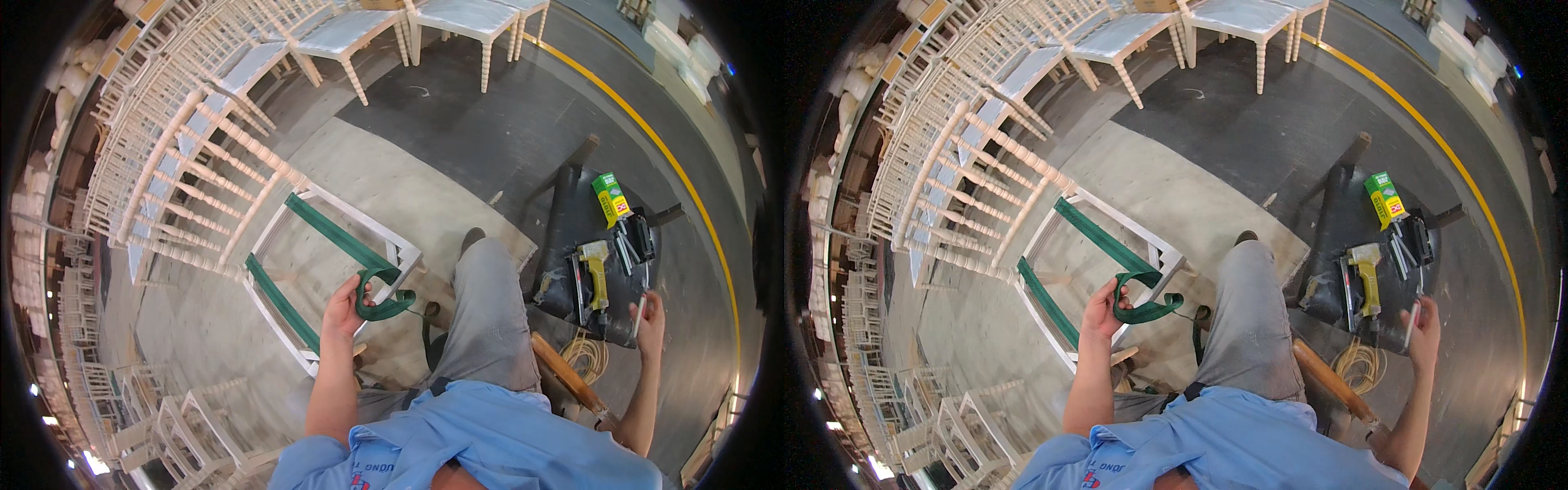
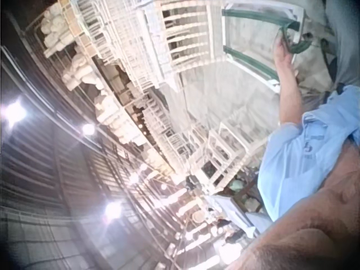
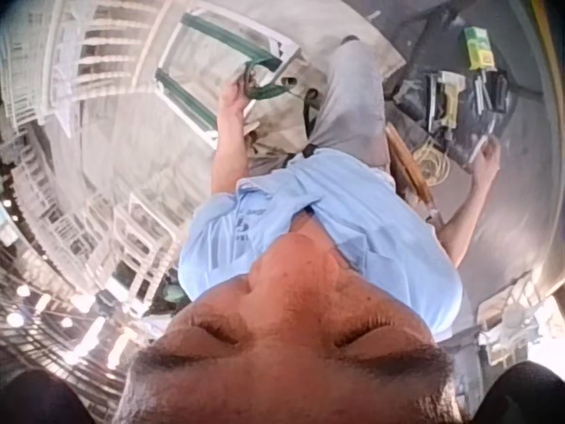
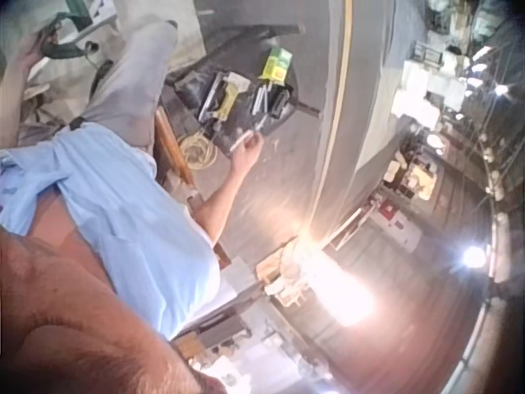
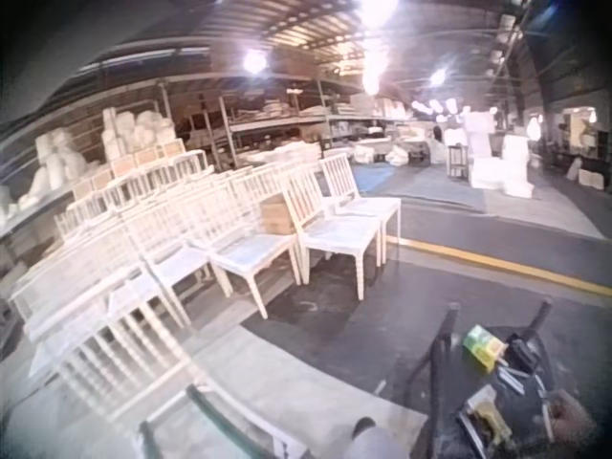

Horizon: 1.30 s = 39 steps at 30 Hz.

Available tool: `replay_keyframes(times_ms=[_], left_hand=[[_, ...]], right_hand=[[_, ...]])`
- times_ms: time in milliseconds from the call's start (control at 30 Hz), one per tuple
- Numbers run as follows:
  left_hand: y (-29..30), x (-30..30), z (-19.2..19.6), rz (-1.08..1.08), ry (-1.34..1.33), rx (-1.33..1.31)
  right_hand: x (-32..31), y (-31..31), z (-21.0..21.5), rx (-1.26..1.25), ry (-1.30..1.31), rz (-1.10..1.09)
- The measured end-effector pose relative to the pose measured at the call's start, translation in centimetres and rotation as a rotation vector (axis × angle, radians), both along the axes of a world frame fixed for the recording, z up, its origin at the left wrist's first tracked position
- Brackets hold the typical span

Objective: The person attaches green webbing strips to the underside of a white wooden chair seat using a staple gun. They position and staple multiple strips across the seat frame, then flip the chair upright to continue securing the webbing.

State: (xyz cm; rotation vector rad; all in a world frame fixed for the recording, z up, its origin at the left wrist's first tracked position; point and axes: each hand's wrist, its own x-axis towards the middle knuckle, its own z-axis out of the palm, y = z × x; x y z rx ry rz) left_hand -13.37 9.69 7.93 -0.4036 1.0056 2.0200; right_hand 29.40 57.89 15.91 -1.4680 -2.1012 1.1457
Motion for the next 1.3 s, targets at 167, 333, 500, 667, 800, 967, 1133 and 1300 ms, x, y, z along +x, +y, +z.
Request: replay_keyframes(times_ms=[167,333,500,667,800,967,1133,1300], left_hand=[[-0.4,0.4,1.9,-0.021,0.094,-0.045],[-0.9,0.4,2.7,-0.031,0.145,-0.031],[-0.4,0.6,3.4,-0.030,0.130,-0.100],[-1.2,0.9,3.3,-0.003,0.112,-0.141],[-0.6,0.8,3.6,0.001,0.124,-0.133],[-2.2,1.2,4.1,0.129,0.218,-0.090],[-6.0,5.4,-0.8,0.194,0.155,-0.542],[-7.2,8.6,-7.3,0.131,0.375,-0.811]], right_hand=[[-20.0,-6.5,4.2,0.342,0.048,0.826],[-35.6,-12.2,1.0,0.723,0.012,1.599],[-42.8,-14.9,-4.5,0.843,0.025,1.936],[-45.0,-18.3,-6.3,0.831,-0.019,2.089],[-45.1,-19.1,-7.2,0.881,-0.056,2.131],[-43.8,-16.9,-5.4,0.644,0.051,1.832],[-35.2,-12.0,0.7,0.588,0.270,1.001],[-19.7,-4.6,1.8,0.315,-0.019,0.188]])
